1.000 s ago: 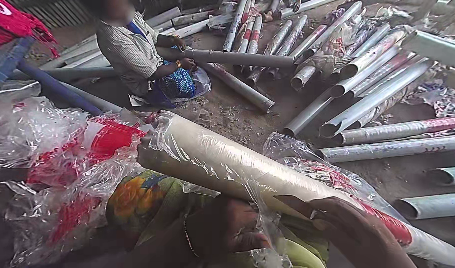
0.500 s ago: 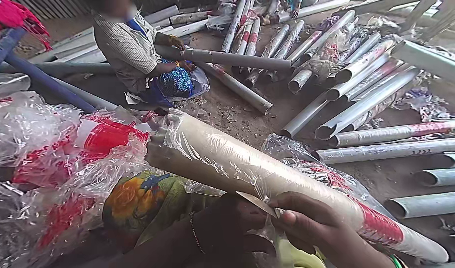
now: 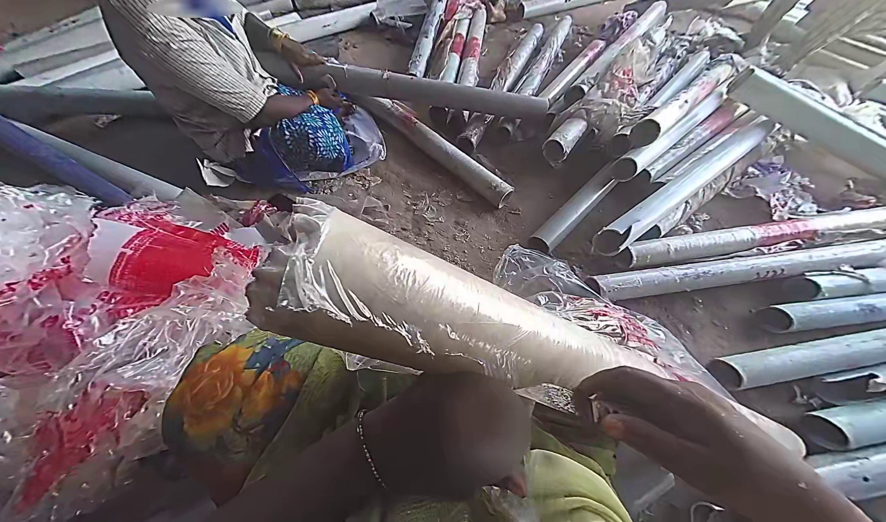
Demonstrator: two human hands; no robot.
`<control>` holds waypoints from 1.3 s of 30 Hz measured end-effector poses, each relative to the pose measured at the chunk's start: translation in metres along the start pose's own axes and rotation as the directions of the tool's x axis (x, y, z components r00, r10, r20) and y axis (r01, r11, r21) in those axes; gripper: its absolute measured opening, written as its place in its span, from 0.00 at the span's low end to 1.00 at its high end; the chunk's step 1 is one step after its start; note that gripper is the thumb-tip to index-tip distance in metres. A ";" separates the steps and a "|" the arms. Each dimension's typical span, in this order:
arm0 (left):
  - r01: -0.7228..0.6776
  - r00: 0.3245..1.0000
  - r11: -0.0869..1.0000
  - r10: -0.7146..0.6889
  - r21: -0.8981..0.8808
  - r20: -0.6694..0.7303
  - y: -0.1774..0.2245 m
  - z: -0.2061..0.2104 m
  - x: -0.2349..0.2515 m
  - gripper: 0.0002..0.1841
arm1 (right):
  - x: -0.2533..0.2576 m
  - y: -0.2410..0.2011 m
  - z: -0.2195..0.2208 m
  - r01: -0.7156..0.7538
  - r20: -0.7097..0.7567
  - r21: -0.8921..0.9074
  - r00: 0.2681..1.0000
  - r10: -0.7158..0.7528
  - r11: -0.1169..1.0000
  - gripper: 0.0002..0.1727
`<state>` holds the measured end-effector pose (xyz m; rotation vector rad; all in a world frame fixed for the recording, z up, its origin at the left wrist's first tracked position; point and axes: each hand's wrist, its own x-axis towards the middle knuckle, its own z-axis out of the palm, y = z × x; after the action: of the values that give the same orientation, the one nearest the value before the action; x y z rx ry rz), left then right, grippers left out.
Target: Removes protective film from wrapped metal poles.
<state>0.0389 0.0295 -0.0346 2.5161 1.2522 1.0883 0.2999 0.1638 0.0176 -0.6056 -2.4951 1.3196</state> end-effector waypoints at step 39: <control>0.467 0.884 0.799 -0.427 -0.380 0.189 0.006 -0.030 0.083 0.25 | 0.002 0.096 0.107 -0.019 -0.686 -0.544 0.585 -0.432 0.839 0.16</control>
<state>0.0568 0.0811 0.0354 1.8069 1.3256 0.9753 0.2779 0.1349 -0.1215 -0.7426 -1.9870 0.1461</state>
